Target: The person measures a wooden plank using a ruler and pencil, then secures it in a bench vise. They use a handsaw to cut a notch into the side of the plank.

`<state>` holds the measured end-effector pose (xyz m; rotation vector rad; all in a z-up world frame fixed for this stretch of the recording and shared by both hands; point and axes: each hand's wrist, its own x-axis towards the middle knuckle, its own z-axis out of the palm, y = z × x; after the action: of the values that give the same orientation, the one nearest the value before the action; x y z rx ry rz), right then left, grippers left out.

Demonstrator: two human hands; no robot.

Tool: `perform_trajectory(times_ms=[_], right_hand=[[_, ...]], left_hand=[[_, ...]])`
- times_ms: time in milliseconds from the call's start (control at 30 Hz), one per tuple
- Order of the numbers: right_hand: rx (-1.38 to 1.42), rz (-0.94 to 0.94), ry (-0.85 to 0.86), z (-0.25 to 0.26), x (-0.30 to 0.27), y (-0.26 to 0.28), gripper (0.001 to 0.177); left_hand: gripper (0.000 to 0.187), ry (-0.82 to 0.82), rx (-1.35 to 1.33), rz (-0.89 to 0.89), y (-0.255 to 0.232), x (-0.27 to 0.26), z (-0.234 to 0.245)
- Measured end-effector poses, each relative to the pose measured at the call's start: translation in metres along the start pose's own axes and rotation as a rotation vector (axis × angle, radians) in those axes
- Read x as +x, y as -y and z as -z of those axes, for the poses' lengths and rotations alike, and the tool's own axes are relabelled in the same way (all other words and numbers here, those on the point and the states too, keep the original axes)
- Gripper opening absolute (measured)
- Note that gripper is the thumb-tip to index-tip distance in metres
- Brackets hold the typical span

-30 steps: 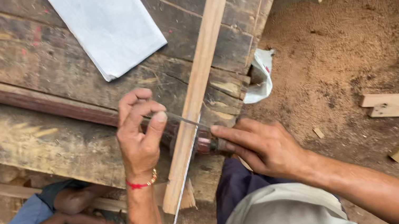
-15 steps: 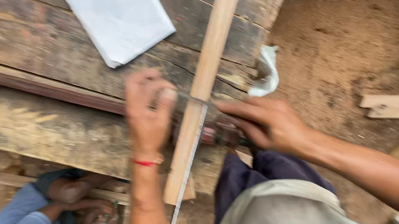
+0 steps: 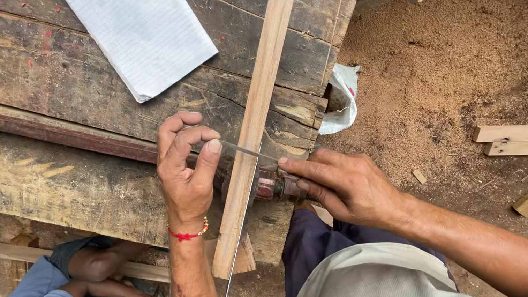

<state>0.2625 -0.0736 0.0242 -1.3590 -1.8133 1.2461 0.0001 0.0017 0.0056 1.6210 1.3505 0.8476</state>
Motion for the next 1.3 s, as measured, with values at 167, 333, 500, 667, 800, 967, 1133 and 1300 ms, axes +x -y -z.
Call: perform_trajectory(times_ms=[167, 333, 500, 667, 800, 967, 1133, 1300], right_hand=[[-0.053, -0.012, 0.007, 0.002, 0.004, -0.004, 0.044], [-0.030, 0.008, -0.004, 0.002, 0.009, -0.007, 0.044], [-0.075, -0.100, 0.058, 0.007, -0.008, -0.013, 0.044], [-0.003, -0.110, 0.059, 0.027, -0.029, -0.020, 0.038], [0.014, -0.187, 0.042, 0.022, -0.030, -0.015, 0.037], [-0.011, -0.040, -0.032, 0.011, -0.012, -0.015, 0.032], [-0.051, -0.129, 0.028, 0.016, -0.010, -0.010, 0.038], [-0.134, -0.064, 0.098, 0.017, -0.006, -0.007, 0.041]], left_hand=[[0.015, 0.004, 0.015, 0.022, 0.005, 0.002, -0.002], [0.016, -0.005, -0.018, 0.057, 0.010, 0.006, -0.005], [0.016, 0.001, 0.008, 0.059, 0.008, 0.007, -0.015], [0.010, 0.107, 0.075, -0.078, 0.002, 0.010, -0.010], [0.011, 0.153, -0.029, -0.041, 0.000, 0.009, -0.019], [0.010, 0.147, 0.021, -0.038, 0.005, 0.017, -0.011], [0.010, 0.171, -0.018, 0.003, 0.008, 0.012, -0.013], [0.010, 0.159, 0.003, 0.016, 0.007, 0.010, -0.015]])
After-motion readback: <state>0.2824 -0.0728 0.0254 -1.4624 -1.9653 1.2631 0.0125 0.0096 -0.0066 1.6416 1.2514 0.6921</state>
